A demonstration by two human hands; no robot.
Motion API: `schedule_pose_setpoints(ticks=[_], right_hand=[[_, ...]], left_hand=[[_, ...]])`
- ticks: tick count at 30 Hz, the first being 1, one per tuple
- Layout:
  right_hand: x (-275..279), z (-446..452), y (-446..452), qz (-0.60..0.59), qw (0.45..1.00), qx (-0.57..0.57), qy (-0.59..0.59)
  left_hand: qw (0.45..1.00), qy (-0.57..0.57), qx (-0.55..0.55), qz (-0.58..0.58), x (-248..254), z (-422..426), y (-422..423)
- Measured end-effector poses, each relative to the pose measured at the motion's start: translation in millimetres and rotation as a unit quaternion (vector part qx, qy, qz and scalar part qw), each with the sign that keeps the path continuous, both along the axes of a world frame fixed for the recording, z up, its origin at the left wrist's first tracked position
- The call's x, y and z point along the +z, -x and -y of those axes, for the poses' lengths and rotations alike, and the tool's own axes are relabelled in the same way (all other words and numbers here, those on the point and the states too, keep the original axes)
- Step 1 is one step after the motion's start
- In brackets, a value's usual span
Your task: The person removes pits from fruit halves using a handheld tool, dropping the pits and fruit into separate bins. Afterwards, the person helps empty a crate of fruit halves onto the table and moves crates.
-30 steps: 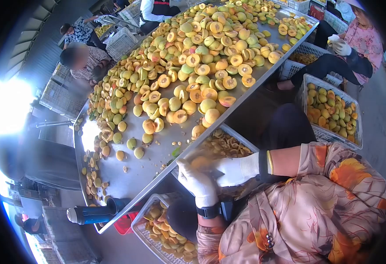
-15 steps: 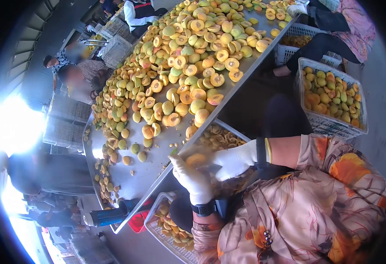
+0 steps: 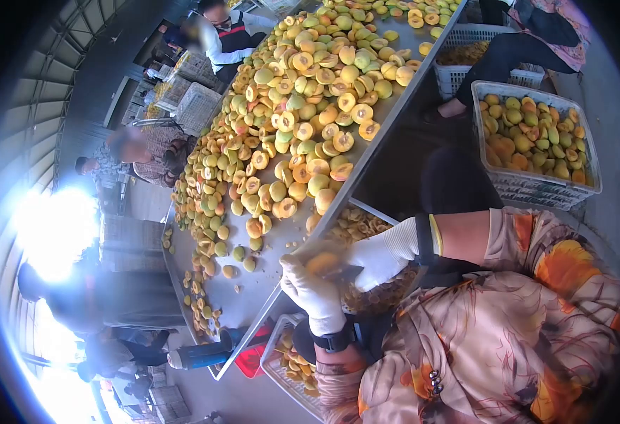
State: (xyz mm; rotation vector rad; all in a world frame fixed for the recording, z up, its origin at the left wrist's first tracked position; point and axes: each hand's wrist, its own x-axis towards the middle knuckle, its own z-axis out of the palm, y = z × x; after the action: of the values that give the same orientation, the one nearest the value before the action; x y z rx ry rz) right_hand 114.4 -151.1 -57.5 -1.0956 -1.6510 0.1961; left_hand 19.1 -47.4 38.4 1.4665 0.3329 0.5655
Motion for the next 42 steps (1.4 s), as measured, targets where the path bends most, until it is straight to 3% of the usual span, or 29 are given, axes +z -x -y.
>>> schedule_pose_setpoints(ticks=[2, 4, 7, 8, 10, 12, 17, 20, 23, 26, 27, 28, 29, 32, 34, 38, 42], right_hand=[[36, 16, -2, -0.082, 0.985, 0.047, 0.147], [90, 52, 3, -0.268, 0.861, 0.101, 0.42], [109, 62, 12, -0.291, 0.87, 0.077, 0.39], [98, 54, 12, -0.224, 0.923, 0.049, 0.309], [49, 24, 5, -0.084, 0.987, -0.004, 0.136], [40, 20, 6, -0.054, 0.996, -0.001, 0.078], [43, 22, 5, -0.152, 0.978, 0.046, 0.138], [42, 24, 1, -0.153, 0.977, 0.033, 0.143], [42, 28, -2, -0.149, 0.978, 0.024, 0.146], [47, 33, 0, -0.144, 0.977, 0.006, 0.159], [48, 38, 0, -0.153, 0.972, -0.002, 0.177], [53, 42, 3, -0.175, 0.963, -0.011, 0.205], [70, 54, 6, -0.241, 0.921, -0.003, 0.306], [87, 63, 3, -0.364, 0.821, 0.129, 0.422], [87, 65, 5, -0.41, 0.788, 0.165, 0.428], [80, 63, 8, -0.464, 0.742, 0.229, 0.426], [74, 51, 14, -0.498, 0.708, 0.28, 0.415]], left_hand=[[1.0, -0.02, -0.009, 0.008, 2, 1, -2], [0.999, -0.008, -0.009, 0.033, 8, 9, -3], [0.993, 0.109, 0.008, 0.045, 19, 21, -3], [0.992, 0.116, -0.012, 0.043, 23, 23, -1], [0.999, 0.023, 0.002, 0.039, 20, 18, -1], [0.999, -0.019, 0.009, 0.033, 17, 17, 1], [1.0, -0.021, -0.021, -0.009, 16, 15, 0], [0.991, 0.133, -0.015, 0.028, 18, 23, -10], [0.992, 0.108, -0.059, 0.036, 16, 15, -15], [0.989, -0.107, -0.098, 0.022, 24, 9, -11], [0.98, -0.166, -0.11, 0.026, 23, 9, -11], [0.981, -0.146, -0.126, 0.025, 21, 8, -13], [0.982, -0.126, -0.138, 0.025, 17, 5, -13], [0.99, -0.001, -0.134, 0.041, 11, 9, -12], [0.989, 0.072, -0.12, 0.037, 12, 14, -10], [0.986, -0.028, -0.16, 0.047, 10, 0, -11], [0.994, 0.018, -0.108, 0.012, 19, 1, -1]])
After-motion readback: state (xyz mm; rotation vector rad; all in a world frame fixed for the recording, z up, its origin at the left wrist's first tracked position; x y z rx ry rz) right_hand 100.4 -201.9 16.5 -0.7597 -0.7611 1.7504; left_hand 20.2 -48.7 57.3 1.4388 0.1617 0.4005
